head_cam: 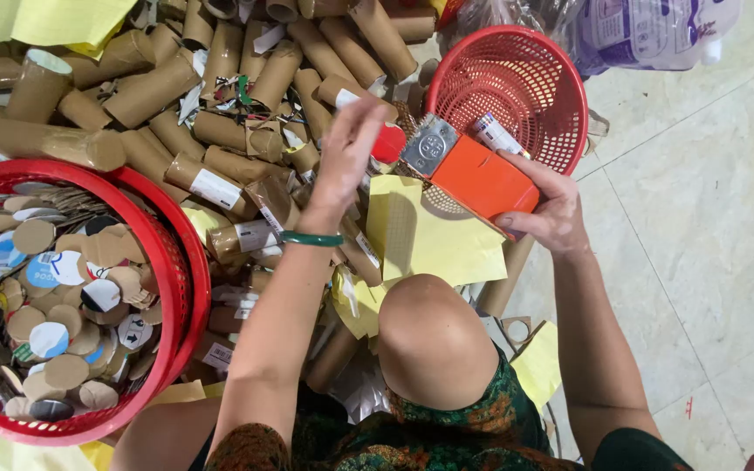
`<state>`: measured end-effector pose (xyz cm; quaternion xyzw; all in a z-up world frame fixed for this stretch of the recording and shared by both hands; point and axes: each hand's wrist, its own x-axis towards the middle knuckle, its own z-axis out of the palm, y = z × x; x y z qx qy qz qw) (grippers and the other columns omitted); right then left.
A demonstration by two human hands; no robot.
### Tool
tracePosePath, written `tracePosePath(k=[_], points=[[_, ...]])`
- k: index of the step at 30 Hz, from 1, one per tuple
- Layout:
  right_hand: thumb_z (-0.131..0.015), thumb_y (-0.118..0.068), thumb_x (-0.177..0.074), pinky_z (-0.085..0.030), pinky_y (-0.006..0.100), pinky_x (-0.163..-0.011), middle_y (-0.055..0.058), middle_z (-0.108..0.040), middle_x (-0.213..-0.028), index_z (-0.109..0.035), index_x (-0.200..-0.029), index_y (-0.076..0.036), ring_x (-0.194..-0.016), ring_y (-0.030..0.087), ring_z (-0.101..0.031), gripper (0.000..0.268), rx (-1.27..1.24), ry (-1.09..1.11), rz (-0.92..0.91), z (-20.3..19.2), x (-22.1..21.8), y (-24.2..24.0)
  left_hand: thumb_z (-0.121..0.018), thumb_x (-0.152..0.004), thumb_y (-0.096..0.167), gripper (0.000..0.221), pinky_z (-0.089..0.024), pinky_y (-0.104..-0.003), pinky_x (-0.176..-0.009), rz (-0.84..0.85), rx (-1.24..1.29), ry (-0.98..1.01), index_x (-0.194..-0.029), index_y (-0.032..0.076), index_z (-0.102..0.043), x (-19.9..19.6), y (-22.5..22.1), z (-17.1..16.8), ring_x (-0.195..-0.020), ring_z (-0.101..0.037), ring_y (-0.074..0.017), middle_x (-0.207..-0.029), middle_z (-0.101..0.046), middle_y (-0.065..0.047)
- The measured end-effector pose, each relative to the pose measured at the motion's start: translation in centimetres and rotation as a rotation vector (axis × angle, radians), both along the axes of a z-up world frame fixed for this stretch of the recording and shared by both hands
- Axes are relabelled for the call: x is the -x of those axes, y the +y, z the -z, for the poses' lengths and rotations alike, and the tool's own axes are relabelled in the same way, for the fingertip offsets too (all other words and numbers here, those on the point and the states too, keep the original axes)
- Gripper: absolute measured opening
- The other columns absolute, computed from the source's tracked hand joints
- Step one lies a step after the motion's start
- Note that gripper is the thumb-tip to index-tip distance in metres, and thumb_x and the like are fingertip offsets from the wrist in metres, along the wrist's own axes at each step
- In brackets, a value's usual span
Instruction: Taping the ends of cardboard tubes and organizing them into baskets.
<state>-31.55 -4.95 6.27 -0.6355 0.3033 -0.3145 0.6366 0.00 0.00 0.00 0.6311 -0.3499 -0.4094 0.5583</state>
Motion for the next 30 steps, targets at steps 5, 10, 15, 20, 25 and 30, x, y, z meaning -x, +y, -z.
tracePosePath(k=[5,10,15,20,25,30], points=[[-0.089,-0.007,-0.071,-0.053,0.036,-0.095,0.017,-0.070,-0.130,-0.059,-0.146,0.009,-0.107,0.021,-0.066,0.083,-0.081,0.086,-0.040,-1.9,-0.8,-1.3,-0.066,-0.099,0.020,0.020,-0.055,-0.028,-0.064,0.259,-0.146,0.984,-0.108,0.003,-0.071,-0.5,-1.3,-0.2,-0.074,-0.068,-0.0147,-0.094,-0.074,-0.007],[-0.088,-0.008,-0.077,-0.054,0.030,-0.107,0.015,-0.067,-0.136,-0.057,-0.145,0.009,-0.122,0.017,-0.065,0.077,0.105,0.085,-0.149,-3.5,0.5,-2.3,-0.070,-0.095,0.013,0.012,-0.057,-0.024,-0.060,0.127,-0.158,0.455,-0.099,0.002,-0.075,-2.7,-1.9,2.1,-0.066,-0.068,-0.0105,-0.083,-0.075,-0.005],[-0.086,-0.017,-0.078,-0.062,0.028,-0.086,0.012,-0.075,-0.114,-0.058,-0.143,0.005,-0.099,0.014,-0.073,0.075,0.050,0.313,-0.195,-4.6,4.4,-4.3,-0.074,-0.092,0.016,0.015,-0.053,-0.024,-0.055,-0.074,-0.204,0.222,-0.097,0.002,-0.075,-7.8,-1.1,4.2,-0.063,-0.063,-0.0068,-0.080,-0.073,-0.003],[-0.089,-0.027,-0.075,-0.059,0.032,-0.070,0.013,-0.077,-0.095,-0.066,-0.137,-0.006,-0.078,0.016,-0.073,0.070,0.301,0.743,-0.170,-1.2,-1.0,-2.9,-0.074,-0.088,0.021,0.020,-0.059,-0.026,-0.066,-0.124,-0.369,-0.074,-0.099,0.005,-0.079,-5.4,-1.1,10.2,-0.072,-0.073,-0.0135,-0.087,-0.078,-0.008],[-0.086,-0.036,-0.076,-0.060,0.031,-0.071,0.012,-0.077,-0.086,-0.069,-0.133,-0.010,-0.072,0.015,-0.074,0.065,0.210,0.837,-0.130,-0.6,-5.8,-1.6,-0.061,-0.086,0.012,0.035,-0.056,-0.037,-0.100,-0.078,-0.328,-0.397,-0.113,0.013,-0.083,-1.7,-2.1,21.3,-0.107,-0.074,-0.0272,-0.114,-0.079,-0.013],[-0.086,-0.032,-0.075,-0.060,0.032,-0.070,0.009,-0.078,-0.094,-0.068,-0.132,-0.008,-0.075,0.017,-0.072,0.064,0.119,0.675,-0.091,-0.1,-6.7,-1.0,-0.068,-0.102,0.027,0.039,-0.052,-0.042,-0.111,-0.130,0.056,-0.134,-0.139,0.013,-0.065,2.7,-0.4,11.1,-0.127,-0.068,-0.0302,-0.138,-0.068,-0.011]])
